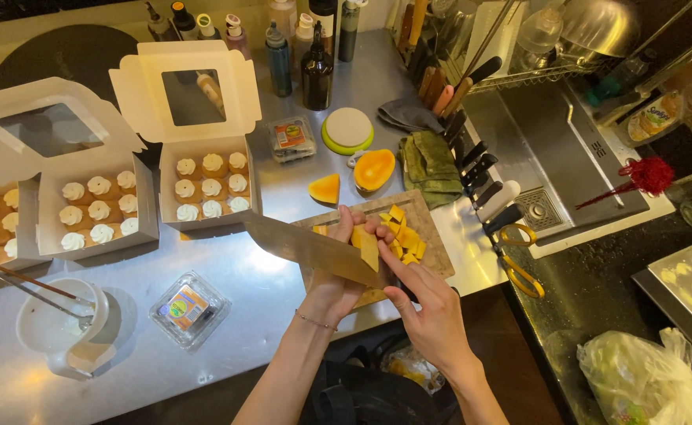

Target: Cutting mango into pieces, glazing them, and placing them onto cupcakes in display boxes.

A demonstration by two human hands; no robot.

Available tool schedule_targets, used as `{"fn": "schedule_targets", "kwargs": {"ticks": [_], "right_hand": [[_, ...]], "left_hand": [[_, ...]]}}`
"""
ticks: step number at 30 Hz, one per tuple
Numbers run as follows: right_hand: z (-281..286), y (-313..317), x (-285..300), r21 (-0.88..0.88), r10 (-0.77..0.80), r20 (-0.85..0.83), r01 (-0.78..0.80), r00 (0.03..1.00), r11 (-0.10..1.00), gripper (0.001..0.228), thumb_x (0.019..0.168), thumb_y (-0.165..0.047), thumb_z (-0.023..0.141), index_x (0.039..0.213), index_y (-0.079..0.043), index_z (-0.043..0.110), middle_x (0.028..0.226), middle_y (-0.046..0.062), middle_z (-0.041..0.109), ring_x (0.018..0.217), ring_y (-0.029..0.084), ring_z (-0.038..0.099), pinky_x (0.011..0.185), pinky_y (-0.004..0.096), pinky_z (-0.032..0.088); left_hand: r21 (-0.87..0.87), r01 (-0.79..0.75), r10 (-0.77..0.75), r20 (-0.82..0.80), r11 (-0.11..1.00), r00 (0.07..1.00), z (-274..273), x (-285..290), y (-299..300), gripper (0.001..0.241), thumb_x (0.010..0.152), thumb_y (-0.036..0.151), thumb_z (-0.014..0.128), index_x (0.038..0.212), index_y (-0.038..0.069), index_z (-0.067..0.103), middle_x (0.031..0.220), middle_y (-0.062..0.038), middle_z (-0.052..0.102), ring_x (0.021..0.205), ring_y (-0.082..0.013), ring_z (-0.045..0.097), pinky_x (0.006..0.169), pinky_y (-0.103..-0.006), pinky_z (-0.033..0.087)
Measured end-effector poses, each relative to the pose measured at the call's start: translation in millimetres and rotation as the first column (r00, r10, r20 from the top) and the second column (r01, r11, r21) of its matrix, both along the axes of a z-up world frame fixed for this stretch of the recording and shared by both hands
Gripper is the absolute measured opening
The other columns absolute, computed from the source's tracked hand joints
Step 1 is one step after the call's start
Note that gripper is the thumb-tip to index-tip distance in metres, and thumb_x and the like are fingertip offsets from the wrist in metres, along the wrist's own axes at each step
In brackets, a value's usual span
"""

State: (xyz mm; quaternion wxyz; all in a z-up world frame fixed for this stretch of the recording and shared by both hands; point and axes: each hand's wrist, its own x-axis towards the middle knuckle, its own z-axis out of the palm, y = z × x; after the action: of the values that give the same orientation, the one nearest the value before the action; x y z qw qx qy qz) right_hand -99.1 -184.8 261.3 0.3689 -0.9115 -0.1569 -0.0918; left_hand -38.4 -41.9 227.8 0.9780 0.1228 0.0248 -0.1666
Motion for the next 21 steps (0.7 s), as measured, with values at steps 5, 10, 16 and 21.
{"fn": "schedule_targets", "kwargs": {"ticks": [5,10,16,21], "right_hand": [[3.1,3.4,-0.2,-0.039,-0.027,0.046,0.029,0.999,0.999,0.046,0.09,-0.026,0.068,0.135,-0.015,0.068,0.077,0.0,0.059,0.063,0.016,0.048,0.06,0.028,0.043],[11.2,3.1,0.6,-0.058,-0.006,0.026,0.007,1.0,0.998,0.045,0.09,-0.026,0.069,0.134,-0.018,0.069,0.077,0.0,0.06,0.062,0.017,0.05,0.058,0.029,0.044],[21.7,-1.7,2.3,-0.134,0.038,-0.029,-0.042,0.999,0.99,0.05,0.091,-0.028,0.066,0.141,-0.02,0.063,0.084,-0.001,0.065,0.063,0.016,0.053,0.059,0.03,0.045],[30.4,-5.1,1.3,-0.028,0.034,-0.078,-0.036,0.996,0.999,0.041,0.091,-0.023,0.066,0.131,-0.016,0.071,0.092,0.001,0.069,0.07,0.016,0.06,0.066,0.027,0.048]], "left_hand": [[0.025,-0.013,0.012,0.048,1.0,0.999,6.0,-3.0,2.8,0.037,0.103,0.05,0.051,0.095,0.014,0.053,0.087,-0.001,0.056,0.094,-0.0191,0.06,0.09,-0.0332,0.052],[0.012,-0.039,0.038,0.084,0.999,0.996,19.4,-6.8,6.6,0.063,0.094,0.076,0.037,0.082,0.015,0.048,0.078,-0.003,0.054,0.089,-0.0219,0.06,0.09,-0.0358,0.049],[0.112,-0.067,0.045,0.191,0.991,0.98,23.6,-12.9,10.7,0.089,0.089,0.083,0.017,0.087,0.006,0.062,0.097,-0.013,0.065,0.114,-0.0308,0.065,0.11,-0.0472,0.046],[0.195,0.078,-0.125,0.243,0.978,0.962,38.7,-19.0,15.6,0.12,0.084,0.089,0.002,0.112,-0.006,0.069,0.121,-0.02,0.068,0.11,-0.0269,0.058,0.103,-0.0448,0.048]]}}
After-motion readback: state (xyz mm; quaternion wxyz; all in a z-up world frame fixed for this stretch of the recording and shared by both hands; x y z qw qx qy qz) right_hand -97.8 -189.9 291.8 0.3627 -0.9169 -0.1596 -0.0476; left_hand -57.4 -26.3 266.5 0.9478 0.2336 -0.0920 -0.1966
